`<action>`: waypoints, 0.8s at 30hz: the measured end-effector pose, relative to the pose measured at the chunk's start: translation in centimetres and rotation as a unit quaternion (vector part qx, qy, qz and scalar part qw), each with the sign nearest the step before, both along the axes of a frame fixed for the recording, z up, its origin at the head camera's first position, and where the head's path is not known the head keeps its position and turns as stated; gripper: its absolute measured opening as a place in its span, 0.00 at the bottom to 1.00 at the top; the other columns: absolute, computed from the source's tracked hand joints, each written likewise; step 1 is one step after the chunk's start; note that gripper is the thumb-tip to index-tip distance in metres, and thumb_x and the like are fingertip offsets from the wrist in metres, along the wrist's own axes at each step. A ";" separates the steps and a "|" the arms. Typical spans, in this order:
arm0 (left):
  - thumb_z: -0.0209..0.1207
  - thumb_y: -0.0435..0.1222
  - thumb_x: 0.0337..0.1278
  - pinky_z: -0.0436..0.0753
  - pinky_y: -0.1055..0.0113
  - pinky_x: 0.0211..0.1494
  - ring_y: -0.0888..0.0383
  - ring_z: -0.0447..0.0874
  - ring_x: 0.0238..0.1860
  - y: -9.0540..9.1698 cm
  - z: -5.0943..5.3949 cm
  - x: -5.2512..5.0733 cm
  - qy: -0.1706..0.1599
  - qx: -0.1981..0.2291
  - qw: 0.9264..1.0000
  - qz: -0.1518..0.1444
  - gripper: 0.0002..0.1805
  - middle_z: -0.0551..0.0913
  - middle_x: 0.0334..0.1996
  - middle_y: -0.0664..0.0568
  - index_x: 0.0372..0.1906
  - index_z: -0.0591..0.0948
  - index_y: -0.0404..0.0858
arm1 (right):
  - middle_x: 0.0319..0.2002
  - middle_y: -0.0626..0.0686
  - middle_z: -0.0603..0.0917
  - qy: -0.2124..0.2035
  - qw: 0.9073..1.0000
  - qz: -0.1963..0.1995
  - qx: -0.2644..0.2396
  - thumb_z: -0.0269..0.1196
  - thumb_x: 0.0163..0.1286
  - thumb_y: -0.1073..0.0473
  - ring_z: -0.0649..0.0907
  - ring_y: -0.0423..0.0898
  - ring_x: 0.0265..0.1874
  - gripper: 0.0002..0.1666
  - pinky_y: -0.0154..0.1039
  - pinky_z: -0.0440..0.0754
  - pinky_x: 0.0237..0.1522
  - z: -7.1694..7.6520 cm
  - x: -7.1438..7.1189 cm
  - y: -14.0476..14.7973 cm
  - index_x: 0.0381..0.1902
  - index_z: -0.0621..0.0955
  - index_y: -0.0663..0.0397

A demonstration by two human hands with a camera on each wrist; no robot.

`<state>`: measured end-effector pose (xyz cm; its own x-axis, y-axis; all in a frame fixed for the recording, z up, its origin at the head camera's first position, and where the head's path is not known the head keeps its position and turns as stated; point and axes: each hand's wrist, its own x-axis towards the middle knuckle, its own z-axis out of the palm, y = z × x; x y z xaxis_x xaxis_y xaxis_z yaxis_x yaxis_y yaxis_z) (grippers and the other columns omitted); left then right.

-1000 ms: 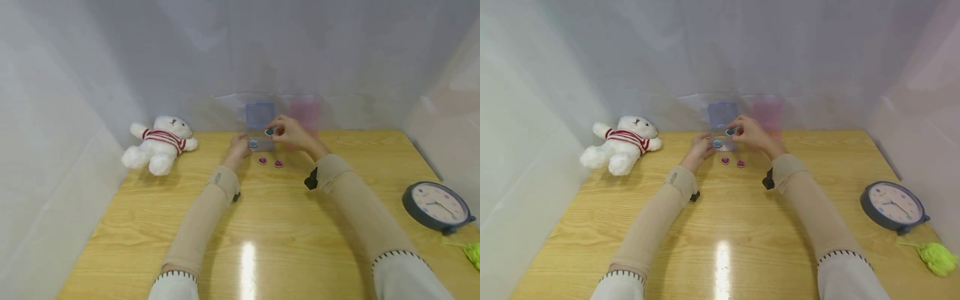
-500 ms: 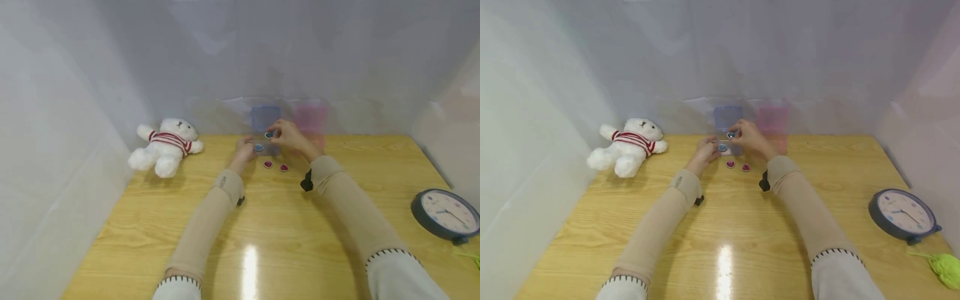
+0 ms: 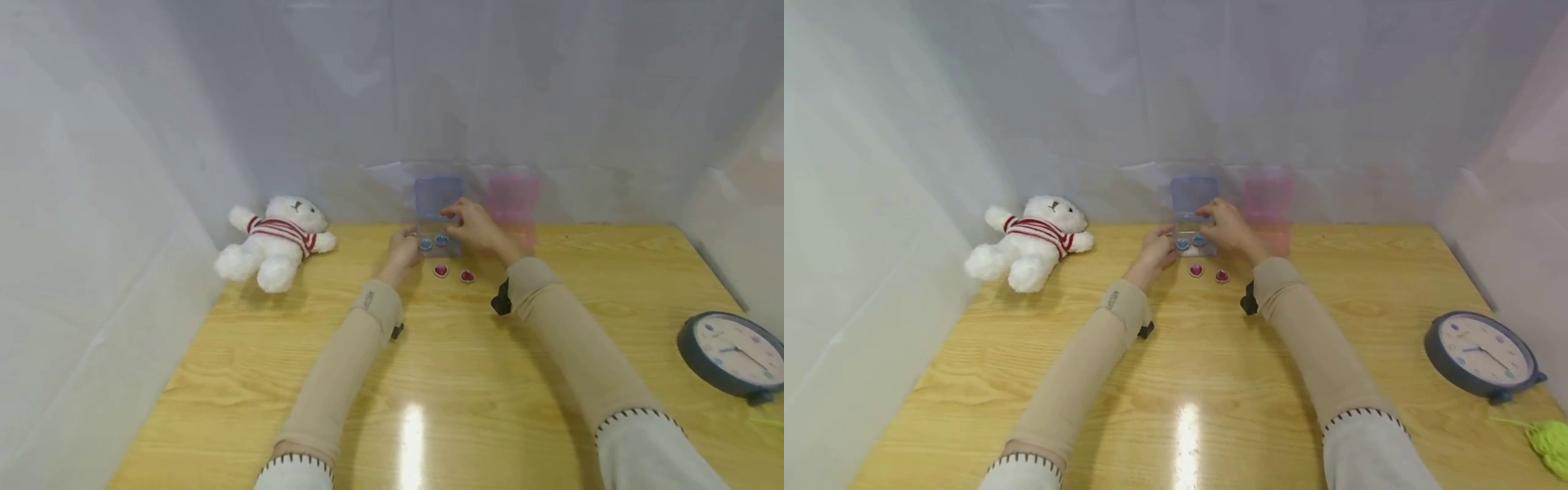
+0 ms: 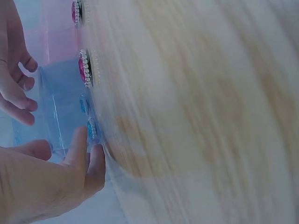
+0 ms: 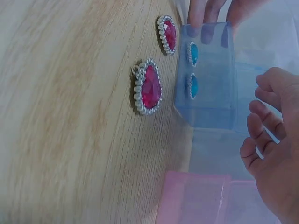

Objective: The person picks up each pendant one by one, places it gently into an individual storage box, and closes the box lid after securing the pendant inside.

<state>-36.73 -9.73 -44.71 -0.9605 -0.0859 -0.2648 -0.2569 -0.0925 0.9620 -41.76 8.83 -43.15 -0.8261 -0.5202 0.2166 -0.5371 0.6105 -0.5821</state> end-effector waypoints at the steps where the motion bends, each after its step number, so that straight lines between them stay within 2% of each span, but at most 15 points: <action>1: 0.44 0.21 0.69 0.79 0.67 0.49 0.56 0.77 0.40 0.0 0.1 0.0 0.002 -0.001 1.000 0.000 0.34 0.69 0.76 0.34 0.80 0.64 0.32 | 0.57 0.68 0.79 0.000 1.000 -0.003 -0.003 0.62 0.73 0.65 0.80 0.59 0.48 0.25 0.53 0.83 0.53 0.2 0.1 0.2 0.66 0.79 0.68; 4: 0.44 0.21 0.69 0.72 0.74 0.34 0.66 0.67 0.24 0.1 0.2 0.1 0.009 0.002 1.000 0.001 0.34 0.69 0.75 0.34 0.80 0.64 0.32 | 0.57 0.67 0.80 0.003 1.000 -0.013 -0.006 0.61 0.73 0.65 0.81 0.60 0.49 0.25 0.55 0.84 0.55 0.6 0.5 0.7 0.66 0.79 0.67; 6: 0.45 0.21 0.69 0.68 0.77 0.28 0.69 0.62 0.19 0.1 0.3 0.3 0.012 0.005 1.000 0.000 0.34 0.70 0.75 0.33 0.80 0.64 0.32 | 0.59 0.67 0.80 -0.001 1.000 -0.018 -0.011 0.60 0.74 0.65 0.82 0.61 0.52 0.26 0.55 0.85 0.57 0.9 0.8 1.1 0.68 0.78 0.67; 9: 0.44 0.20 0.69 0.65 0.79 0.23 0.71 0.60 0.15 0.1 0.4 0.5 0.009 0.010 1.000 -0.002 0.34 0.72 0.73 0.32 0.80 0.64 0.33 | 0.63 0.69 0.78 0.000 0.999 -0.022 -0.030 0.60 0.75 0.65 0.82 0.64 0.58 0.31 0.58 0.84 0.63 1.2 1.3 1.7 0.74 0.71 0.67; 11: 0.45 0.21 0.70 0.65 0.79 0.23 0.70 0.60 0.16 0.1 0.4 0.7 0.007 0.009 1.000 -0.005 0.34 0.73 0.72 0.32 0.80 0.64 0.33 | 0.66 0.71 0.76 0.003 0.998 -0.026 -0.054 0.60 0.76 0.66 0.80 0.66 0.62 0.36 0.60 0.81 0.68 1.4 1.6 2.3 0.78 0.65 0.66; 13: 0.45 0.23 0.73 0.69 0.77 0.29 0.67 0.65 0.20 0.1 0.5 0.8 0.005 0.000 1.000 -0.008 0.33 0.74 0.71 0.32 0.80 0.63 0.34 | 0.69 0.72 0.73 0.011 0.996 -0.033 -0.082 0.60 0.77 0.66 0.78 0.68 0.66 0.39 0.62 0.77 0.72 1.7 2.1 3.1 0.81 0.60 0.65; 15: 0.46 0.28 0.77 0.79 0.73 0.41 0.63 0.74 0.31 0.2 0.7 0.9 0.010 -0.028 1.000 -0.006 0.30 0.74 0.72 0.34 0.80 0.64 0.34 | 0.70 0.73 0.72 0.019 0.992 -0.041 -0.117 0.60 0.77 0.68 0.76 0.70 0.67 0.40 0.64 0.75 0.74 1.9 2.6 3.9 0.81 0.59 0.65; 17: 0.47 0.32 0.79 0.83 0.65 0.59 0.55 0.80 0.47 0.3 1.0 1.0 0.023 -0.069 0.997 0.003 0.28 0.73 0.73 0.35 0.79 0.65 0.33 | 0.68 0.74 0.72 0.034 0.987 -0.051 -0.149 0.60 0.77 0.69 0.76 0.70 0.66 0.37 0.65 0.74 0.73 2.2 3.1 4.8 0.79 0.61 0.68; 19: 0.49 0.34 0.77 0.79 0.57 0.74 0.48 0.78 0.64 0.3 1.4 1.1 0.042 -0.119 0.992 0.022 0.28 0.73 0.73 0.37 0.77 0.68 0.34 | 0.65 0.76 0.74 0.055 0.982 -0.059 -0.174 0.60 0.76 0.71 0.76 0.70 0.64 0.35 0.66 0.75 0.71 2.3 3.4 5.8 0.77 0.64 0.70; 21: 0.52 0.33 0.73 0.76 0.53 0.78 0.45 0.74 0.71 0.4 1.8 1.3 0.068 -0.174 0.981 0.043 0.28 0.73 0.73 0.40 0.75 0.71 0.36 | 0.61 0.76 0.75 0.077 0.976 -0.066 -0.192 0.61 0.75 0.72 0.77 0.70 0.62 0.33 0.67 0.77 0.68 2.4 3.7 6.9 0.74 0.67 0.72; 24: 0.57 0.31 0.66 0.78 0.51 0.75 0.44 0.76 0.69 0.6 2.2 1.7 0.120 -0.206 0.969 0.062 0.27 0.77 0.68 0.41 0.70 0.75 0.38 | 0.59 0.75 0.76 0.087 0.971 -0.078 -0.209 0.63 0.75 0.71 0.77 0.69 0.61 0.32 0.68 0.77 0.68 2.4 4.2 8.6 0.73 0.69 0.71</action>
